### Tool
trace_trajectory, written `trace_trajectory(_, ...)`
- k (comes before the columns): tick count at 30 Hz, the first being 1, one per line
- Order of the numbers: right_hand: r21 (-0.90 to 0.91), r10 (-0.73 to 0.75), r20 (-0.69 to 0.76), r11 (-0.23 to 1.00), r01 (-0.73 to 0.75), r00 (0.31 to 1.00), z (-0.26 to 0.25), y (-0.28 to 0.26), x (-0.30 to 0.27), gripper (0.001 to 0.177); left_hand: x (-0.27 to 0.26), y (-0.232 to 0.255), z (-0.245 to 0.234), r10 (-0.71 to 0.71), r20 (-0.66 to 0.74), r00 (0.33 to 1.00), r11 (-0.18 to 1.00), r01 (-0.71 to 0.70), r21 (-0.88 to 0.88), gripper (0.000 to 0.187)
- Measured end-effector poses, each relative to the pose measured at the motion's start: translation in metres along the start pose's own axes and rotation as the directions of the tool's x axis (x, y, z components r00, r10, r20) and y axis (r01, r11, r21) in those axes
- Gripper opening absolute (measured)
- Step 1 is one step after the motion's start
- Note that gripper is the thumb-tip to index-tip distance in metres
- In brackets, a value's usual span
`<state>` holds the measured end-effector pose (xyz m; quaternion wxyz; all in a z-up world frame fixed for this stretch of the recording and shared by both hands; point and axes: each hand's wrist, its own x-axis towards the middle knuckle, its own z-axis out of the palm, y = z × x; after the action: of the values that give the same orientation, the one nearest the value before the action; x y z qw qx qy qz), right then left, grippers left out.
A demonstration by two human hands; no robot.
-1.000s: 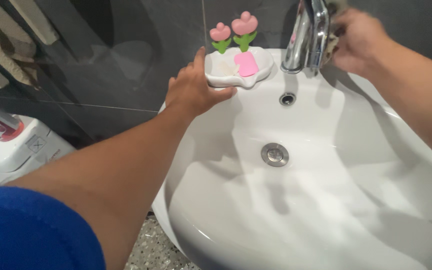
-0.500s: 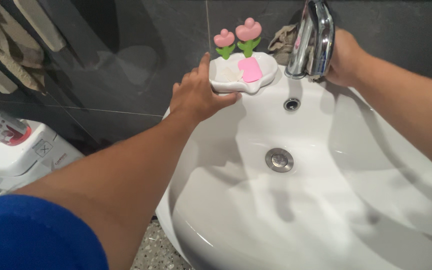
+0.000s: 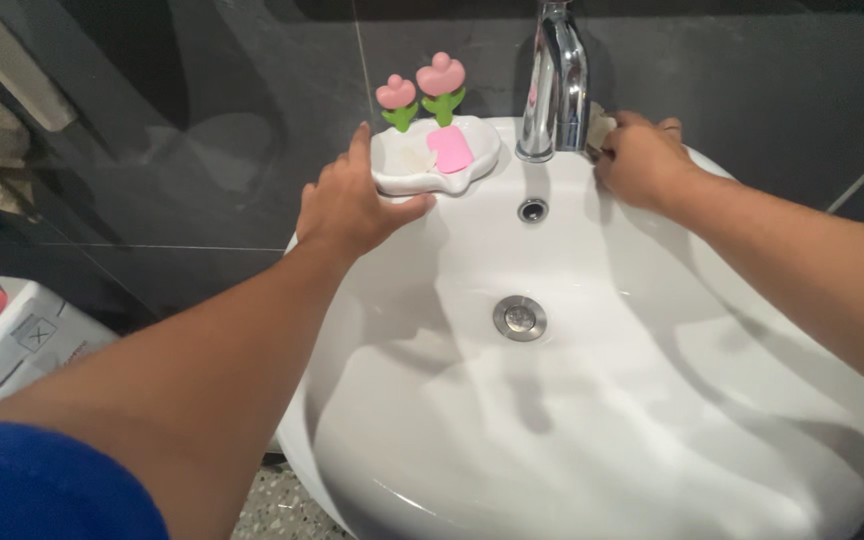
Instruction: The person wipes the inside and edges of a bathroom sink with a cloth, scrubs the faucet and drain area, rinses the cloth under running water, and continues wiping the porcelain surfaces.
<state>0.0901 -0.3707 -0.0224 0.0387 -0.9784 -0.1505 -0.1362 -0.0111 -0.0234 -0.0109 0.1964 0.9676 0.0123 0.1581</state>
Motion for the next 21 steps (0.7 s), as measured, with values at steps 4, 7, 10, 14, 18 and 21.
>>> trace_trajectory(4,0.066,0.251,0.039,0.965,-0.253,0.967,-0.006,0.016,-0.015,0.036,-0.001,0.001,-0.002,0.004,0.006,1.000,1.000,-0.004,-0.009,0.123)
trace_trajectory(7,0.118,0.579,0.104,0.800,-0.588,0.809,-0.018,0.032,-0.032,0.053,-0.001,0.003,-0.003,-0.024,0.029,0.999,1.000,0.023,0.020,0.121)
trace_trajectory(10,-0.025,0.469,0.006,0.883,-0.469,0.883,-0.023,0.044,-0.050,0.038,-0.002,0.003,-0.004,0.002,0.015,1.000,1.000,-0.002,0.009,0.121)
trace_trajectory(14,0.013,0.625,0.135,0.775,-0.632,0.769,-0.032,0.059,-0.069,0.042,-0.002,0.005,-0.005,-0.015,0.033,0.999,1.000,0.014,0.018,0.121)
trace_trajectory(18,-0.027,0.607,0.087,0.794,-0.607,0.790,-0.044,0.058,-0.100,0.044,-0.003,0.005,-0.006,-0.046,0.036,0.998,0.998,0.044,0.049,0.120)
trace_trajectory(21,0.042,0.698,0.100,0.709,-0.704,0.709,-0.058,0.052,-0.129,0.046,-0.002,0.007,-0.007,-0.025,0.042,0.999,0.999,0.023,0.038,0.120)
